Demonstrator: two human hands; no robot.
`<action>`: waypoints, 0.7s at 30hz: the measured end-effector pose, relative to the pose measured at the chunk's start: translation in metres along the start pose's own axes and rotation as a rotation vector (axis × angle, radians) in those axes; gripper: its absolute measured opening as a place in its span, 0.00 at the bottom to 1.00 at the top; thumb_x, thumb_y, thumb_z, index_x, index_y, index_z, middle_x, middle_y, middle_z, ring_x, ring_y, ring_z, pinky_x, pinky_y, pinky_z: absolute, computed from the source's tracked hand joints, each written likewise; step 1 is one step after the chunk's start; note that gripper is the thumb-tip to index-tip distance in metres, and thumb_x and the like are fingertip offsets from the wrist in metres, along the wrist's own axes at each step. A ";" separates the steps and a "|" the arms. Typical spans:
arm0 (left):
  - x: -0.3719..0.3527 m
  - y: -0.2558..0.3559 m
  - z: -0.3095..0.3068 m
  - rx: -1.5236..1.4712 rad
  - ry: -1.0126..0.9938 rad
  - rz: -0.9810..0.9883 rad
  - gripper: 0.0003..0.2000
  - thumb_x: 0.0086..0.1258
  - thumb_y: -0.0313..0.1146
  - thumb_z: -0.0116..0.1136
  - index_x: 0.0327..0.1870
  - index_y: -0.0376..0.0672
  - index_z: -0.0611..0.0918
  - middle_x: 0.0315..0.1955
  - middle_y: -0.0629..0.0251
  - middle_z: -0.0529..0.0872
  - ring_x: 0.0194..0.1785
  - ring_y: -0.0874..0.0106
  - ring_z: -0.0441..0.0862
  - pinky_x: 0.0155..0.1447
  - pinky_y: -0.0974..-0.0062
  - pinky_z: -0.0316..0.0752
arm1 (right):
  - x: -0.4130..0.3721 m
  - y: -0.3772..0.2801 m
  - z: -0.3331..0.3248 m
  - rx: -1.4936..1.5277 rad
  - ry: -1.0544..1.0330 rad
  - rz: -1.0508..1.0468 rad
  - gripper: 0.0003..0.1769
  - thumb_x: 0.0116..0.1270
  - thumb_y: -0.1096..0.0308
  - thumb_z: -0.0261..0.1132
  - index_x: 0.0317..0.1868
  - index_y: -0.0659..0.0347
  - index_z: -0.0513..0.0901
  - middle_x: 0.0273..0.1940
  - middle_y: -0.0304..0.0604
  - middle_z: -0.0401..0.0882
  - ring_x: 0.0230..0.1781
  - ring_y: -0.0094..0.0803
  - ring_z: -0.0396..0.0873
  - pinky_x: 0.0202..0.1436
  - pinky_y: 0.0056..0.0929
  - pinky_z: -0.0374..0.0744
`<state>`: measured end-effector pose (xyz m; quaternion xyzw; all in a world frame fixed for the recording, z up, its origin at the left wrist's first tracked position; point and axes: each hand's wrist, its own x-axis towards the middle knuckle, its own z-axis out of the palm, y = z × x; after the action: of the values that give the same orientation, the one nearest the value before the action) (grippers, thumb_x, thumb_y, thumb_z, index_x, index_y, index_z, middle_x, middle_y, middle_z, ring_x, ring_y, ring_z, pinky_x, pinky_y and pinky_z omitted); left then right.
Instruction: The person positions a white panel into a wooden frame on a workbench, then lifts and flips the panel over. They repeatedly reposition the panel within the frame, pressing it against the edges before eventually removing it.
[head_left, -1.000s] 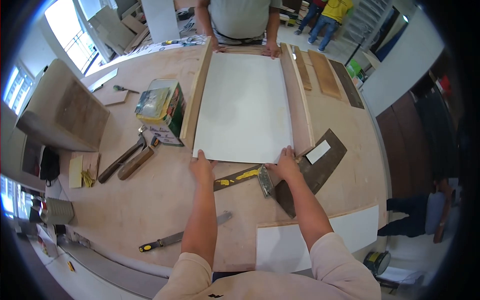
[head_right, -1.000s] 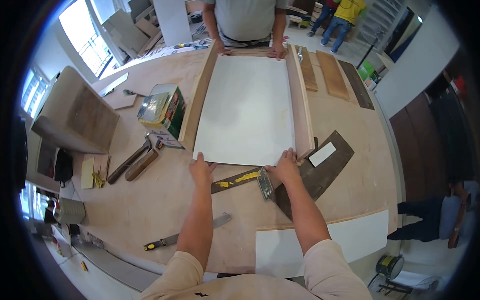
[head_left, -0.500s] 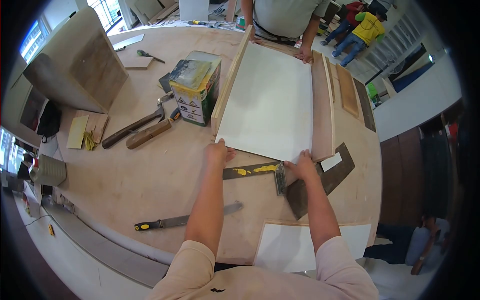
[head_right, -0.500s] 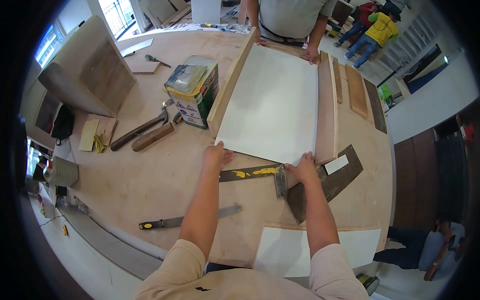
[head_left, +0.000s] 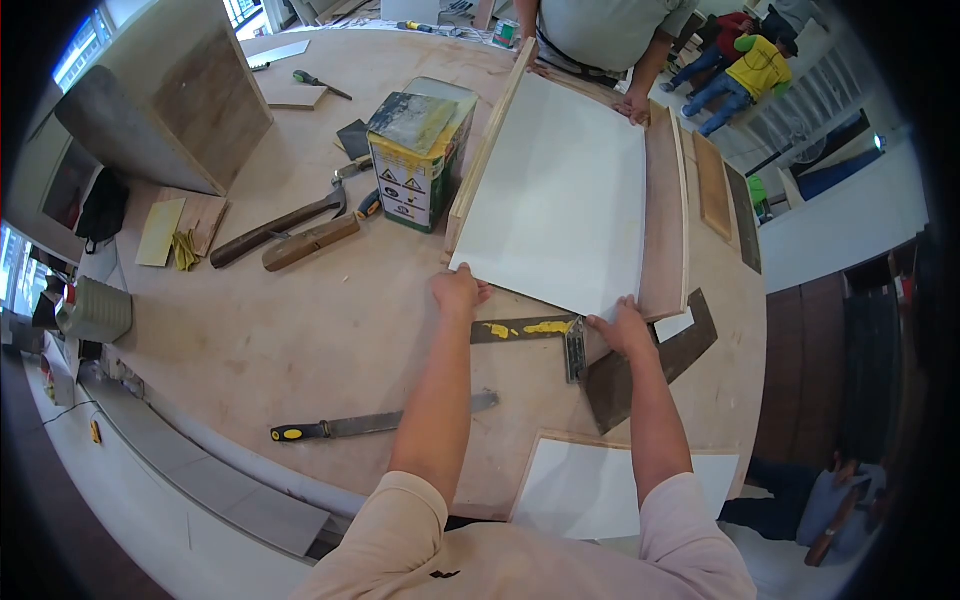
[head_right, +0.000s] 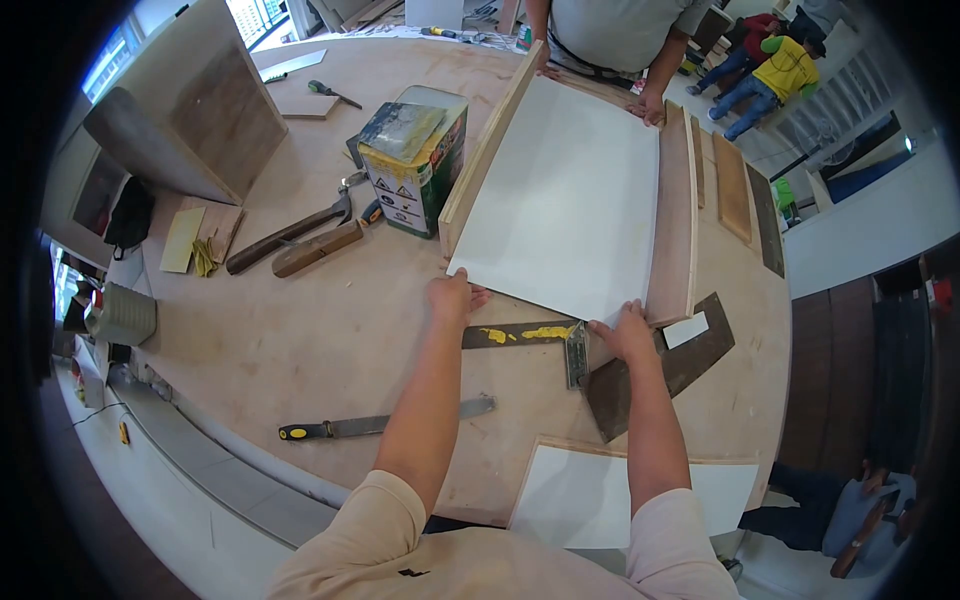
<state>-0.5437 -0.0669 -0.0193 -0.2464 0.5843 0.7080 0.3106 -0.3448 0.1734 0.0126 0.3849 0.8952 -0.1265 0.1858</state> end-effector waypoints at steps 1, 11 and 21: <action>0.001 0.000 0.001 0.001 0.001 -0.004 0.17 0.79 0.37 0.46 0.42 0.25 0.75 0.28 0.52 0.84 0.26 0.63 0.85 0.27 0.72 0.84 | 0.002 0.001 0.000 -0.001 0.006 -0.003 0.59 0.60 0.36 0.67 0.73 0.79 0.55 0.76 0.67 0.47 0.78 0.54 0.52 0.78 0.39 0.59; 0.011 0.011 -0.009 0.014 -0.086 -0.121 0.23 0.80 0.44 0.42 0.55 0.26 0.70 0.36 0.41 0.83 0.37 0.52 0.86 0.37 0.64 0.85 | 0.001 0.005 0.003 0.030 0.036 -0.020 0.58 0.60 0.36 0.67 0.71 0.79 0.58 0.75 0.69 0.50 0.77 0.58 0.52 0.76 0.43 0.61; 0.011 0.010 -0.009 0.001 -0.084 -0.092 0.22 0.80 0.43 0.43 0.56 0.26 0.70 0.38 0.40 0.83 0.37 0.51 0.85 0.38 0.63 0.84 | 0.000 0.004 0.002 0.052 0.033 -0.007 0.59 0.59 0.38 0.70 0.73 0.78 0.55 0.76 0.68 0.47 0.77 0.58 0.51 0.77 0.42 0.60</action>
<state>-0.5590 -0.0750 -0.0219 -0.2429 0.5594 0.7023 0.3673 -0.3413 0.1749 0.0104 0.3885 0.8958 -0.1441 0.1605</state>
